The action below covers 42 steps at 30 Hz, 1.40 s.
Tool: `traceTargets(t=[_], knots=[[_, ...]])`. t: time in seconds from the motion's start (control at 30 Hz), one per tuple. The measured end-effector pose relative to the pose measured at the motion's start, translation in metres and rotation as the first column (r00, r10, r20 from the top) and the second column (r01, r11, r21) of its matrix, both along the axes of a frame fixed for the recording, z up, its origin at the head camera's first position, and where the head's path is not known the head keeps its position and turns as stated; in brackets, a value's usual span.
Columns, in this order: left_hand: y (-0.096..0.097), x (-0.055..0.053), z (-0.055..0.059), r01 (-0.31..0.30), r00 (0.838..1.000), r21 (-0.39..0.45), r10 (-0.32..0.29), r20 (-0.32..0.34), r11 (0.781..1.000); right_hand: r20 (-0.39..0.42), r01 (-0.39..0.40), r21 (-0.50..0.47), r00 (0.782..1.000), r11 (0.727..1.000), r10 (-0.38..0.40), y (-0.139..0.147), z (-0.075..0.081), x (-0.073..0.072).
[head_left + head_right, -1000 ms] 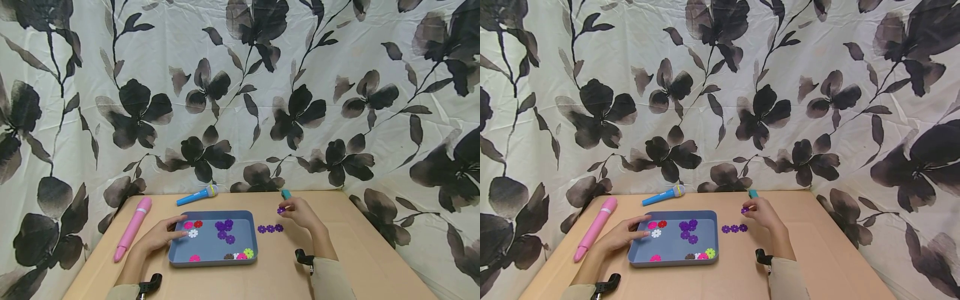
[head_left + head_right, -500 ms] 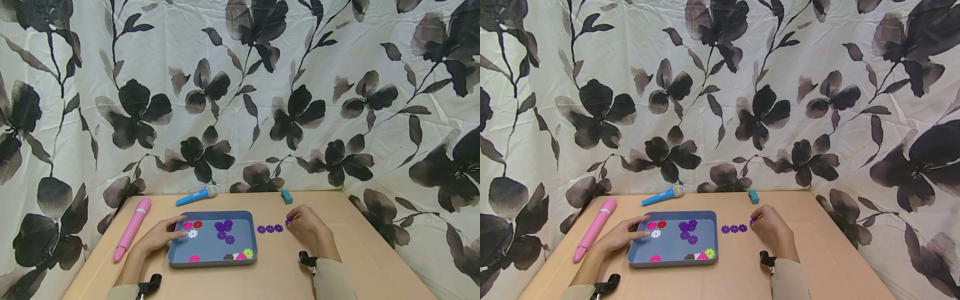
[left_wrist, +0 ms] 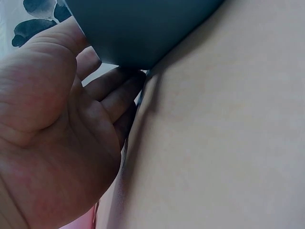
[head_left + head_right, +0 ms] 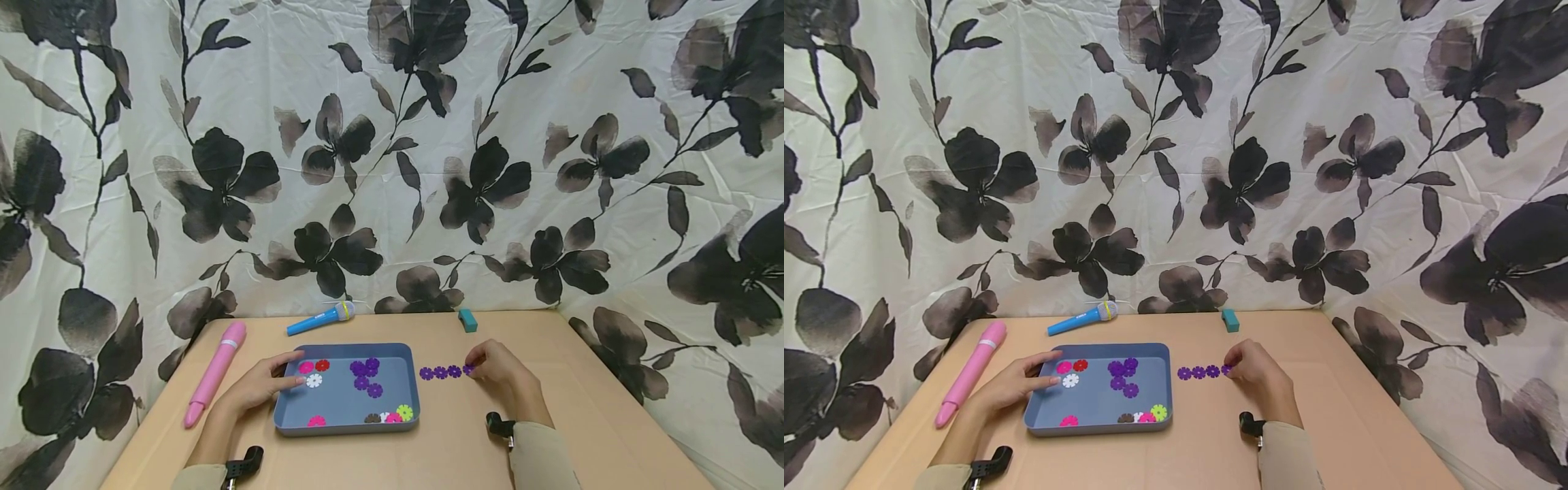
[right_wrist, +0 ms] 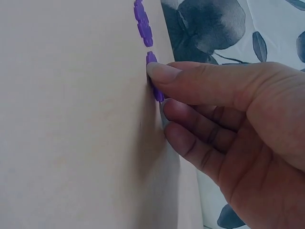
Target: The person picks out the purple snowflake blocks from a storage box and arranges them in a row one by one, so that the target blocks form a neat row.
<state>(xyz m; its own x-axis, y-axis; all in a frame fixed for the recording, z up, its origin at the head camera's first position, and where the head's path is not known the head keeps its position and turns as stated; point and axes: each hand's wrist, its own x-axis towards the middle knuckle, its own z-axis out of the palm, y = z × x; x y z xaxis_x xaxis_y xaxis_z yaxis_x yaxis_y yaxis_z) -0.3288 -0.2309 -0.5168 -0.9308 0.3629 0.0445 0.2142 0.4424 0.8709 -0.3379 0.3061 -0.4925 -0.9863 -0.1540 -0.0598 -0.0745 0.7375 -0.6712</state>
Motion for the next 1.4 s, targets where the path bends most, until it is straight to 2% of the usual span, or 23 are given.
traceTargets(t=[0.17,0.4,0.57,0.67,0.9,1.1,1.23,1.4], knots=[[0.000,0.000,0.001,0.004,1.000,0.017,-0.004,0.001,1.000,0.015,0.008,-0.013,1.000,1.000,-0.008,-0.003,0.000,0.000],[0.001,0.000,0.001,0.002,1.000,0.000,-0.002,-0.003,1.000,0.028,0.022,-0.019,0.999,1.000,-0.021,-0.005,0.002,0.002],[0.001,0.001,0.001,0.006,1.000,-0.007,-0.006,-0.009,1.000,-0.001,0.014,-0.004,1.000,1.000,-0.014,-0.005,0.007,0.003],[0.001,0.001,0.002,0.009,1.000,0.004,-0.009,-0.010,1.000,-0.058,-0.002,-0.015,0.998,1.000,0.002,-0.007,0.010,0.001],[0.001,-0.001,-0.001,-0.006,1.000,-0.002,0.006,-0.002,1.000,-0.234,-0.128,-0.095,0.967,0.987,0.102,-0.027,0.026,0.000],[0.002,-0.002,-0.002,-0.009,1.000,-0.019,0.009,0.004,1.000,-0.304,-0.200,-0.124,0.940,0.972,0.154,-0.054,0.039,0.005],[0.001,-0.001,-0.001,-0.011,1.000,-0.023,0.011,0.009,1.000,-0.329,-0.205,-0.123,0.932,0.971,0.155,-0.069,0.038,0.004],[0.001,0.000,0.000,-0.002,1.000,-0.005,0.002,0.011,1.000,-0.342,-0.269,-0.119,0.915,0.956,0.215,-0.092,0.034,0.005]])
